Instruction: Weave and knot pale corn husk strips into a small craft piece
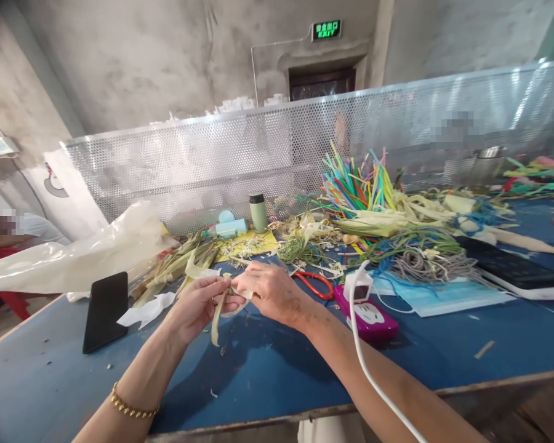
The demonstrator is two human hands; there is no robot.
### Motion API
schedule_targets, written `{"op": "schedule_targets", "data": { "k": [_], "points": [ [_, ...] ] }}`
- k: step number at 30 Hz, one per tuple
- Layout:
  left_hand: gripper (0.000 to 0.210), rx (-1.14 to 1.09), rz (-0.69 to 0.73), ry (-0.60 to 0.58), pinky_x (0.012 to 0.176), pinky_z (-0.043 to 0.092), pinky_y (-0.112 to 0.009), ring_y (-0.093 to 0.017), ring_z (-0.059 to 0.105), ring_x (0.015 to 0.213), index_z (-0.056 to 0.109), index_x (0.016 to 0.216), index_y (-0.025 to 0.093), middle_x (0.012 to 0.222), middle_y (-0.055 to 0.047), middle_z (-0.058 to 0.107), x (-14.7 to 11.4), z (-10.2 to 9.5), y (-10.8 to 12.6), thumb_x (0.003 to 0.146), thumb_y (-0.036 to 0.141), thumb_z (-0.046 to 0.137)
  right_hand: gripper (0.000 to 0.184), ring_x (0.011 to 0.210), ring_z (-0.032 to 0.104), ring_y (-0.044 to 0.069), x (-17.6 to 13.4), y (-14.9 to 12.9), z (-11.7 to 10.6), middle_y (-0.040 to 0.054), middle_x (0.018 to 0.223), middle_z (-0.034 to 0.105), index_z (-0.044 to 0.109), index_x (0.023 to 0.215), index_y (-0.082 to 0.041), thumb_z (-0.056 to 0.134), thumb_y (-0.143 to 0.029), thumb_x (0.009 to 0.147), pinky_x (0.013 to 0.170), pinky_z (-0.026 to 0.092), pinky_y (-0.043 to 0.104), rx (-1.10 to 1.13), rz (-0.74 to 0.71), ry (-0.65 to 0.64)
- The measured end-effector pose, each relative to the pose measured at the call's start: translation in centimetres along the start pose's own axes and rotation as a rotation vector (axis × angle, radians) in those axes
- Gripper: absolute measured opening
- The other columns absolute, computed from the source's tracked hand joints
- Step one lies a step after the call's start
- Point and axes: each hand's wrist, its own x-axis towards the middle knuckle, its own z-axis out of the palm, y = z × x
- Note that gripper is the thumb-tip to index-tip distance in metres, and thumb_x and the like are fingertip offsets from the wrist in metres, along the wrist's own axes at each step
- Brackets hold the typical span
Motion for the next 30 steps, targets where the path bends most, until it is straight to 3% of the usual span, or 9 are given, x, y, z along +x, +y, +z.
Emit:
{"op": "schedule_targets", "data": {
  "k": [10, 16, 23, 30],
  "points": [
    [0.012, 0.004, 0.046, 0.055, 0.064, 0.058, -0.030, -0.019, 0.070, 0.061, 0.055, 0.076, 0.013, 0.064, -0.008, 0.069, 0.2, 0.2, -0.5, 0.075, 0.017, 0.067, 0.032, 0.090, 0.062, 0.017, -0.2, 0.2, -0.2, 0.0037, 0.095, 0.070, 0.061, 0.088, -0.020, 0.041, 0.004, 0.080, 0.083, 0.049, 0.033, 0.051, 0.061, -0.022],
    [0.014, -0.012, 0.116, 0.135, 0.066, 0.057, -0.031, -0.016, 0.067, 0.057, 0.053, 0.076, 0.015, 0.066, -0.006, 0.069, 0.2, 0.8, -0.7, 0.073, 0.018, 0.066, 0.027, 0.093, 0.059, 0.019, 0.3, -0.9, -0.5, 0.0059, 0.098, 0.068, 0.059, 0.094, -0.020, 0.046, 0.000, 0.080, 0.086, 0.045, 0.037, -0.040, 0.051, 0.187],
    [0.021, -0.078, 0.200, 0.169, 0.047, 0.039, -0.016, -0.003, 0.045, 0.043, 0.052, 0.068, 0.015, 0.052, 0.006, 0.052, 0.7, 0.6, -1.1, 0.062, 0.015, 0.072, 0.014, 0.094, 0.049, 0.021, 0.4, -2.3, 1.1, 0.0073, 0.099, 0.061, 0.061, 0.092, -0.018, 0.052, -0.012, 0.085, 0.084, 0.036, 0.039, -0.324, -0.037, -0.088],
    [0.025, -0.124, 0.204, 0.209, 0.048, 0.037, -0.018, -0.006, 0.050, 0.049, 0.053, 0.069, 0.015, 0.057, 0.004, 0.056, 0.7, 0.7, -1.3, 0.056, 0.016, 0.075, 0.019, 0.085, 0.045, 0.019, 0.6, -2.9, 2.3, 0.0063, 0.087, 0.057, 0.061, 0.084, -0.016, 0.044, -0.014, 0.093, 0.080, 0.034, 0.036, -0.528, -0.154, -0.102]
  ]
}}
